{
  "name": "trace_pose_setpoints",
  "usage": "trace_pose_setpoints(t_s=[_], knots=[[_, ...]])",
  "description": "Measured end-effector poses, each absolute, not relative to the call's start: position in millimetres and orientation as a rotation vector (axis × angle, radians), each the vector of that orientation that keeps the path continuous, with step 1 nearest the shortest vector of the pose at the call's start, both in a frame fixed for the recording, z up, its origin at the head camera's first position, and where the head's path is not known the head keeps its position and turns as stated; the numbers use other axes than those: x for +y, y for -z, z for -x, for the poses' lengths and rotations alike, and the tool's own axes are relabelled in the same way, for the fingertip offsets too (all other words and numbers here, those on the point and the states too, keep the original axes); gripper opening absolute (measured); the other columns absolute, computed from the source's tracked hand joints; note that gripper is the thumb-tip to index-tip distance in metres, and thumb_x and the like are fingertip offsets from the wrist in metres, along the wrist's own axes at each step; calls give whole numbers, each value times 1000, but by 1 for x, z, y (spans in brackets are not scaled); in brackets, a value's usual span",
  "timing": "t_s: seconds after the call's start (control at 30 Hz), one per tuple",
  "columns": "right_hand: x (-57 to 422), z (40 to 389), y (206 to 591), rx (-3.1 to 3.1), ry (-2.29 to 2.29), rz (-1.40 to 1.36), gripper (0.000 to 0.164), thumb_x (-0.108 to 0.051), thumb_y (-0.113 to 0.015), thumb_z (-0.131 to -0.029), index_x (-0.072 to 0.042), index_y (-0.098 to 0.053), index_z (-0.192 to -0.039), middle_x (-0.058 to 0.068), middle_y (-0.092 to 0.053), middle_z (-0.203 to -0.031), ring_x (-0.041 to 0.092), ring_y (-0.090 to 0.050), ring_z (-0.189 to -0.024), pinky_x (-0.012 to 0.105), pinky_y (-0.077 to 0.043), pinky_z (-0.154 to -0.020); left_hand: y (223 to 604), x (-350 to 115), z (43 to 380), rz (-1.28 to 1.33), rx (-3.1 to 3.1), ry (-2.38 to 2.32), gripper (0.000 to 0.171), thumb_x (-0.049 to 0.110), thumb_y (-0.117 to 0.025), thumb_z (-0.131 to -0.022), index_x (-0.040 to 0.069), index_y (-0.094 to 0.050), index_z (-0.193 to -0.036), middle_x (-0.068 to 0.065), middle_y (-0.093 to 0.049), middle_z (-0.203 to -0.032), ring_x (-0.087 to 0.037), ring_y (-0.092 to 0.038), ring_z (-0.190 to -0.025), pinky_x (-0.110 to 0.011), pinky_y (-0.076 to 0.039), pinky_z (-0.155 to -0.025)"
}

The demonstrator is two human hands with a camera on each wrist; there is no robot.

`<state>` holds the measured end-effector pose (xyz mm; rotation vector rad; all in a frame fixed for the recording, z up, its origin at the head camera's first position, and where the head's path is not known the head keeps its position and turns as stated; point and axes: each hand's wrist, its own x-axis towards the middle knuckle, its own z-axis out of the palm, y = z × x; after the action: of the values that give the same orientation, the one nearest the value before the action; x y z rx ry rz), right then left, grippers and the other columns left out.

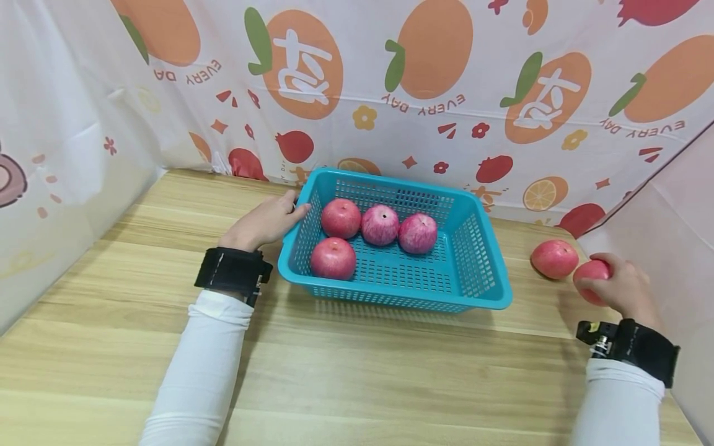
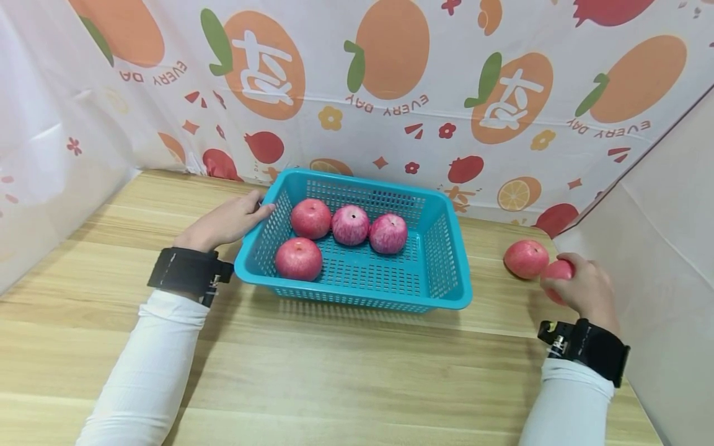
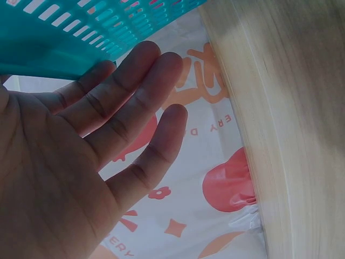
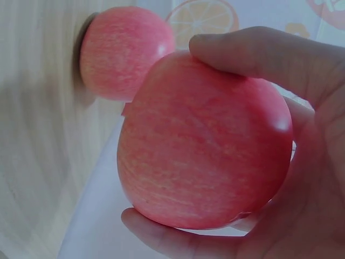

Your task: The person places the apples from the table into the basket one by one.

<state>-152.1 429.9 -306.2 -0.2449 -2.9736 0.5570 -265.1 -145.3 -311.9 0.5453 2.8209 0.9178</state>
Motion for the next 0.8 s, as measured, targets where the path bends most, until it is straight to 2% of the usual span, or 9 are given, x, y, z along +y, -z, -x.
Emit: trace_pose_setpoints(t_s=[0.8], knots=[[413, 161, 285, -2922, -495, 179, 58, -27, -64, -80, 2, -42, -124, 32, -42, -106, 47, -33, -95, 60, -44, -63, 312, -146, 266, -545, 2798, -955, 45, 38, -40, -95, 1, -38, -121, -14, -60, -97, -19, -61, -78, -42, -54, -72]])
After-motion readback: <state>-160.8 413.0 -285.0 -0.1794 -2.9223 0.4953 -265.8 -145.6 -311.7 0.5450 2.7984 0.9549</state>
